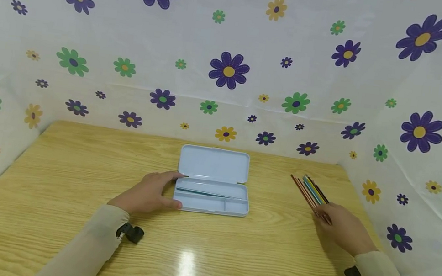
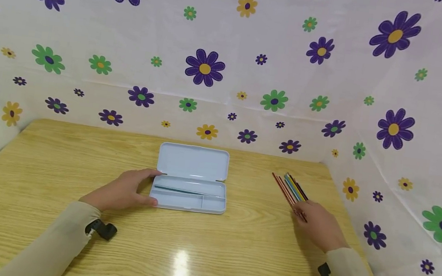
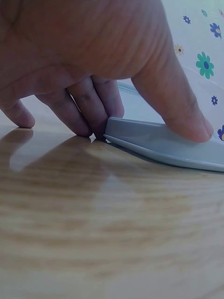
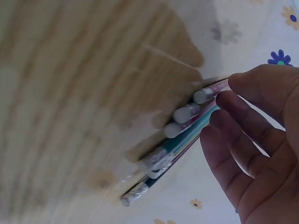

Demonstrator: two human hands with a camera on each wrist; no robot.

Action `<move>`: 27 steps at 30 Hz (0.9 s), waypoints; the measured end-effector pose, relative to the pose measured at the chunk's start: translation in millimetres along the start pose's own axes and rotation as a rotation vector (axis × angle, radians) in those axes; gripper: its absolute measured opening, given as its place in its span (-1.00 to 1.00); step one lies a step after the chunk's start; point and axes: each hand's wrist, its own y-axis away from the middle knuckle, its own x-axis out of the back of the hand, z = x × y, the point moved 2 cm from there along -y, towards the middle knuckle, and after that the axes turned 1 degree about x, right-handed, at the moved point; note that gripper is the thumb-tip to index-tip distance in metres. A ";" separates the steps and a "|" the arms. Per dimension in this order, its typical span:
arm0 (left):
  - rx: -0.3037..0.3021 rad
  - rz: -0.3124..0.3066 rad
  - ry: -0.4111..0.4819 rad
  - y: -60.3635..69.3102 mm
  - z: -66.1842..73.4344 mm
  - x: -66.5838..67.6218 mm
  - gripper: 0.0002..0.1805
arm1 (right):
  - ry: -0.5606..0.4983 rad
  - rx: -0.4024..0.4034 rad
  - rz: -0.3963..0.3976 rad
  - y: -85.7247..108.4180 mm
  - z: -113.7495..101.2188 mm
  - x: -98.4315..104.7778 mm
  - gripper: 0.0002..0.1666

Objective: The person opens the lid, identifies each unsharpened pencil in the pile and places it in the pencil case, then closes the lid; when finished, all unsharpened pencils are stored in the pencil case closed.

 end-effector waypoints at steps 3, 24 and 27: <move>0.000 0.003 0.006 0.3 -1.1 0.1 -0.03 | -0.003 0.004 -0.010 1.0 1.5 -0.8 -0.84; -0.014 0.007 0.001 -1.5 -2.8 -1.0 0.01 | -0.047 0.038 -0.032 -1.7 0.2 -11.3 -0.85; -0.015 0.007 0.001 -1.2 -2.4 -1.1 0.00 | -0.038 0.041 -0.029 -2.1 -0.7 -11.9 -0.85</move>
